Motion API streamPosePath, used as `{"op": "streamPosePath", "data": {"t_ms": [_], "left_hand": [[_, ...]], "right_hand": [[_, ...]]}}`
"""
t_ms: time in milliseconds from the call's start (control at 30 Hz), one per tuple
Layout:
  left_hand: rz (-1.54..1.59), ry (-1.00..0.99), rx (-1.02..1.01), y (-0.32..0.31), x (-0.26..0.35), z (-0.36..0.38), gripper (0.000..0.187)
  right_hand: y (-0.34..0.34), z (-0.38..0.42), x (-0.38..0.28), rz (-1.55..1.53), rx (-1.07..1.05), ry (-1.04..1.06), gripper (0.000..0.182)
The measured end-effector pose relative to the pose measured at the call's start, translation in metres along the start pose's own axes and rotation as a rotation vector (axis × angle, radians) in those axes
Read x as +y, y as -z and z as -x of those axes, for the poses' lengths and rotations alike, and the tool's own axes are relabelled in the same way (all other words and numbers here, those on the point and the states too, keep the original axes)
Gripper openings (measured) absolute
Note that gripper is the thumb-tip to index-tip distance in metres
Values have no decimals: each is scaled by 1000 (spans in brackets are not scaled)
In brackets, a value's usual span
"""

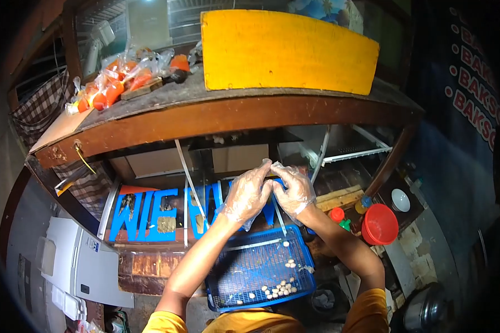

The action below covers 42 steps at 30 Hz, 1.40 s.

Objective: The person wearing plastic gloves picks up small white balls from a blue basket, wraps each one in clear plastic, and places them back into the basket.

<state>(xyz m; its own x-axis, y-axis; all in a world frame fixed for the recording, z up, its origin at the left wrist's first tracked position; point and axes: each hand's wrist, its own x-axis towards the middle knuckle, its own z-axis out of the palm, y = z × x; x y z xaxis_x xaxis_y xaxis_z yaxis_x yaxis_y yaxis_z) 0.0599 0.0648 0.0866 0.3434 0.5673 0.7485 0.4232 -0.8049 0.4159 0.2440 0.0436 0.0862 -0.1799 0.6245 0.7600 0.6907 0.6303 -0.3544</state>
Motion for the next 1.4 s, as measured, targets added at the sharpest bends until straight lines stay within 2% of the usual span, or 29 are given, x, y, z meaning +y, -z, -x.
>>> {"op": "streamPosePath", "data": {"t_ms": [167, 333, 467, 500, 533, 700, 867, 900, 1067, 1133, 1267, 1400], "left_hand": [[-44, 31, -126, -4, 10, 18, 50], [2, -19, -120, -12, 17, 35, 49], [39, 67, -239, -17, 22, 52, 47], [60, 25, -252, -19, 22, 57, 46], [81, -15, -265, -20, 22, 62, 45], [135, 80, -431, -22, 29, 80, 44], [215, 70, -455, -34, 29, 110, 47], [219, 93, -494, -36, 30, 115, 48], [259, 158, -595, -46, 31, 143, 49], [278, 127, -541, -50, 33, 152, 50], [287, 235, -660, -54, 38, 170, 50], [341, 214, -658, -64, 39, 193, 48]], "right_hand": [[8, 28, -4, -24, -17, -19, 40], [16, 51, -5, -38, -25, -31, 40], [21, 74, -10, -23, -51, -106, 42], [23, 79, -11, -40, -102, -173, 44], [23, 85, -9, -41, -111, -186, 44], [26, 116, -5, -90, -163, -178, 43], [28, 146, -10, -80, -207, -200, 40], [30, 151, -13, -86, -259, -266, 37], [30, 178, -17, -104, -297, -312, 40], [28, 189, -16, -95, -308, -322, 40], [22, 214, -12, -70, -367, -382, 38], [13, 238, -10, -79, -399, -424, 37]]}}
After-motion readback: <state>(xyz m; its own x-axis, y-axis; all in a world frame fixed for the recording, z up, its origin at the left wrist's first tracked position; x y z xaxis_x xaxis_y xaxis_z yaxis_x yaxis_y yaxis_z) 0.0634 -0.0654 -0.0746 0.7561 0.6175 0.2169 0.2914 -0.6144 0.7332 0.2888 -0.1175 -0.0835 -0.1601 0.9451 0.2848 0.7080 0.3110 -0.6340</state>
